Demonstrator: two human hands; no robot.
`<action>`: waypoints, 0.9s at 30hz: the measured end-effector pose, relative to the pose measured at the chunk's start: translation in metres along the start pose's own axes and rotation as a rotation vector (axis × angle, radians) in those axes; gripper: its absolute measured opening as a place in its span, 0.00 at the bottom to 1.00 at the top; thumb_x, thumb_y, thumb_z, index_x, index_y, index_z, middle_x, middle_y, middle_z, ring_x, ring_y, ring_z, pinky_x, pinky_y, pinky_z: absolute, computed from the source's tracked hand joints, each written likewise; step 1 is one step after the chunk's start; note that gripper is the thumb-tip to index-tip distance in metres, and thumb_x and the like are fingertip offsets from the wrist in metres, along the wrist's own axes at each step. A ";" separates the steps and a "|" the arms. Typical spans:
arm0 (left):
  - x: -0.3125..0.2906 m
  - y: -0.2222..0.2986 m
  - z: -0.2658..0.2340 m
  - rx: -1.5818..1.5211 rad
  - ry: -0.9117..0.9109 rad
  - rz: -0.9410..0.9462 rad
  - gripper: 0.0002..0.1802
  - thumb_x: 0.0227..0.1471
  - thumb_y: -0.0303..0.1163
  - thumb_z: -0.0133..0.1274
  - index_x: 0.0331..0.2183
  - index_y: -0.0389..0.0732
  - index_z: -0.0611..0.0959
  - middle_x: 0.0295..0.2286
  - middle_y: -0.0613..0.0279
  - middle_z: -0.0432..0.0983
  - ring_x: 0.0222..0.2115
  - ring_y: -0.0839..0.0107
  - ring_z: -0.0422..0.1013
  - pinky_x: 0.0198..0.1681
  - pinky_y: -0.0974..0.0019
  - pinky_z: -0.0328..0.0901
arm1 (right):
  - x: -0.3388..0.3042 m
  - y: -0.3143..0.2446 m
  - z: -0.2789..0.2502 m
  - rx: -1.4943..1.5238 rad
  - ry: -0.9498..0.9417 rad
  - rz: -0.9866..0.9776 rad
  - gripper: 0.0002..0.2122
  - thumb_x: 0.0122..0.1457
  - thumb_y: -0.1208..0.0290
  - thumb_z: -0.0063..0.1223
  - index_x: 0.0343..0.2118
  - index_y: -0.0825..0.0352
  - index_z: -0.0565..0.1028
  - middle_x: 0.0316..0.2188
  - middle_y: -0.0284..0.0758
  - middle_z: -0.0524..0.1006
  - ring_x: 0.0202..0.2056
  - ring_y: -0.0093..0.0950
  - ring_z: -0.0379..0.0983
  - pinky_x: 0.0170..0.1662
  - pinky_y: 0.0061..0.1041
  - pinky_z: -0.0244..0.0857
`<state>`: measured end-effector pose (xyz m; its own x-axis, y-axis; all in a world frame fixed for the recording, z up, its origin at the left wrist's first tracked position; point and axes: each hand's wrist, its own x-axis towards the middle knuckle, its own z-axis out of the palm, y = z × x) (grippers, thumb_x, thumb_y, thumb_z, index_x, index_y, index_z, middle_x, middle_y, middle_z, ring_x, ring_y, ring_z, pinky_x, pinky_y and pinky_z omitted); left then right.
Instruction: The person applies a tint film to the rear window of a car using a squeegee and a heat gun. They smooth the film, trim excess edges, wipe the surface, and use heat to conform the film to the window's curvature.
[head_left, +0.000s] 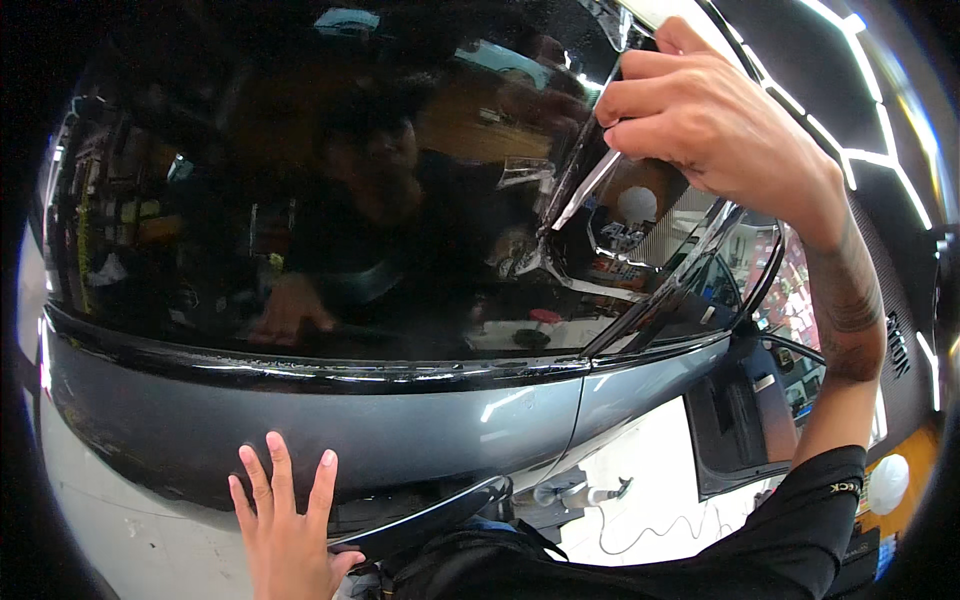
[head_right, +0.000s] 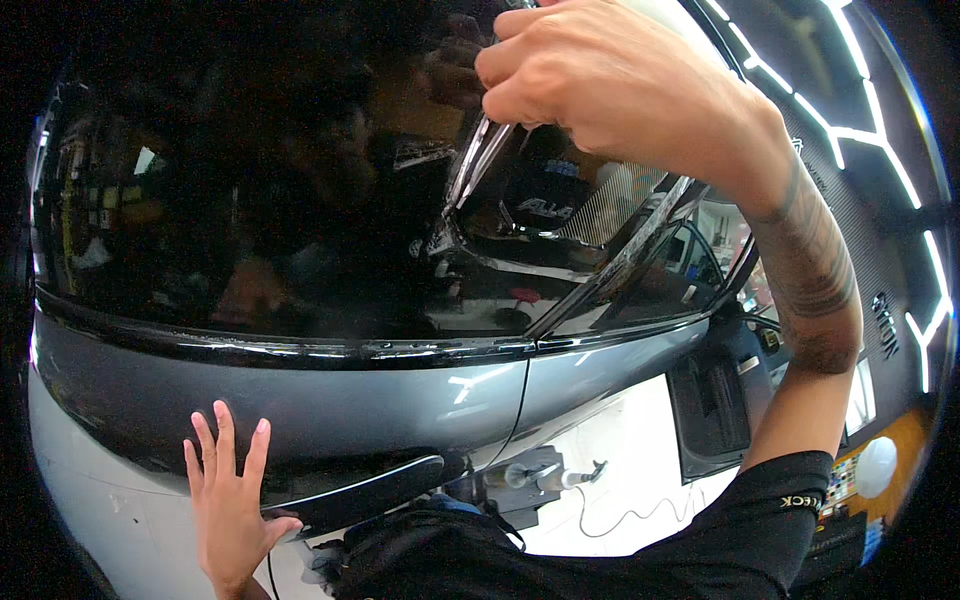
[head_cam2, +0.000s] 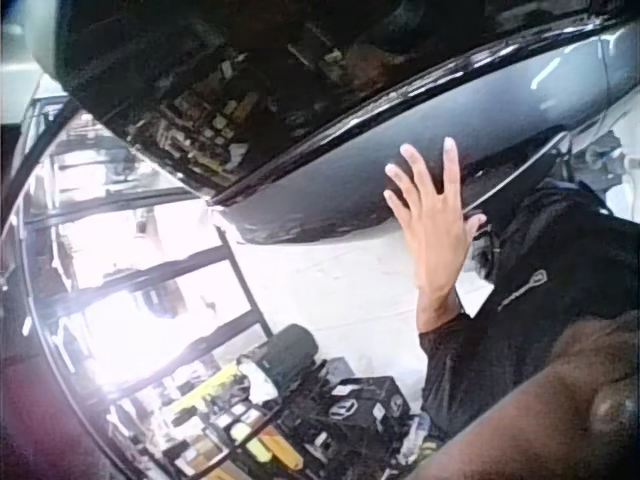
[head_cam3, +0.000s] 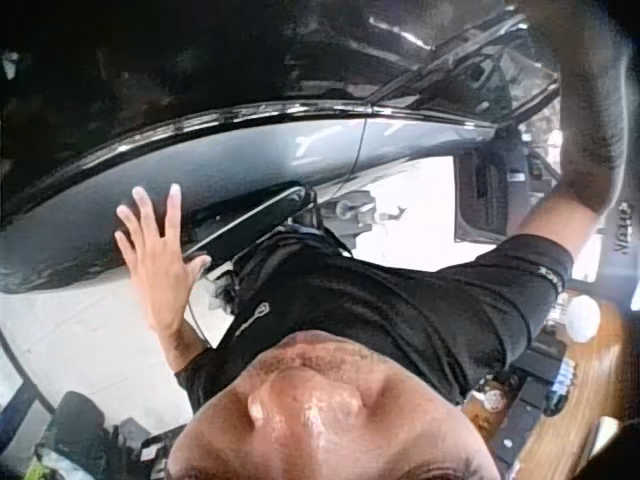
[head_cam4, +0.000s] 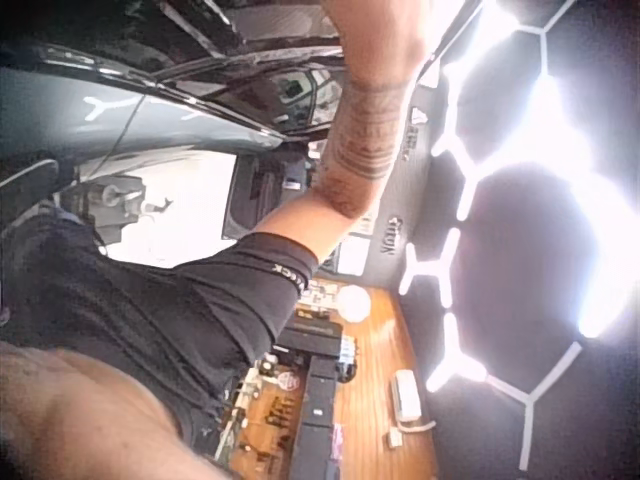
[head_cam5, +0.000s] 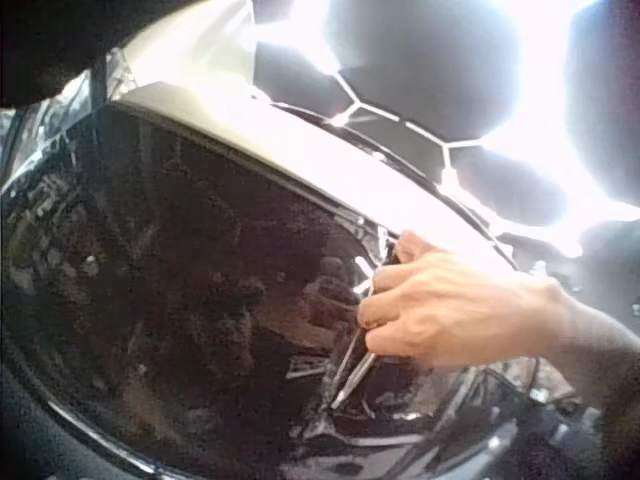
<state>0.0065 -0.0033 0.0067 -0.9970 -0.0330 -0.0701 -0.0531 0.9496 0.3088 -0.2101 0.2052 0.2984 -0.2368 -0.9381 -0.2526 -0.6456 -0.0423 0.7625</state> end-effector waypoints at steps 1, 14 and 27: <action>0.000 -0.001 0.000 0.003 -0.010 -0.001 0.68 0.12 0.41 0.76 0.61 0.52 0.63 0.65 0.43 0.40 0.65 0.40 0.37 0.64 0.40 0.41 | 0.002 0.000 0.001 0.000 0.006 -0.003 0.06 0.42 0.79 0.59 0.26 0.62 0.79 0.33 0.29 0.78 0.37 0.25 0.70 0.43 0.33 0.53; 0.004 -0.014 -0.008 -0.009 -0.098 0.091 0.62 0.29 0.44 0.71 0.64 0.57 0.55 0.64 0.43 0.41 0.63 0.39 0.41 0.60 0.34 0.44 | 0.017 0.013 -0.005 0.064 -0.059 -0.032 0.04 0.45 0.78 0.59 0.26 0.66 0.79 0.28 0.31 0.77 0.34 0.27 0.70 0.43 0.33 0.52; 0.010 -0.029 0.028 -0.008 -0.077 0.155 0.68 0.25 0.55 0.72 0.65 0.56 0.52 0.62 0.29 0.37 0.63 0.28 0.34 0.57 0.21 0.36 | 0.014 0.038 -0.018 0.098 -0.100 0.001 0.02 0.49 0.76 0.59 0.27 0.65 0.79 0.28 0.29 0.78 0.34 0.24 0.70 0.42 0.30 0.53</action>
<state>-0.0007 -0.0228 -0.0295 -0.9861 0.1375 -0.0936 0.0997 0.9390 0.3291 -0.2249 0.1838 0.3347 -0.3053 -0.8992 -0.3133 -0.7120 -0.0030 0.7022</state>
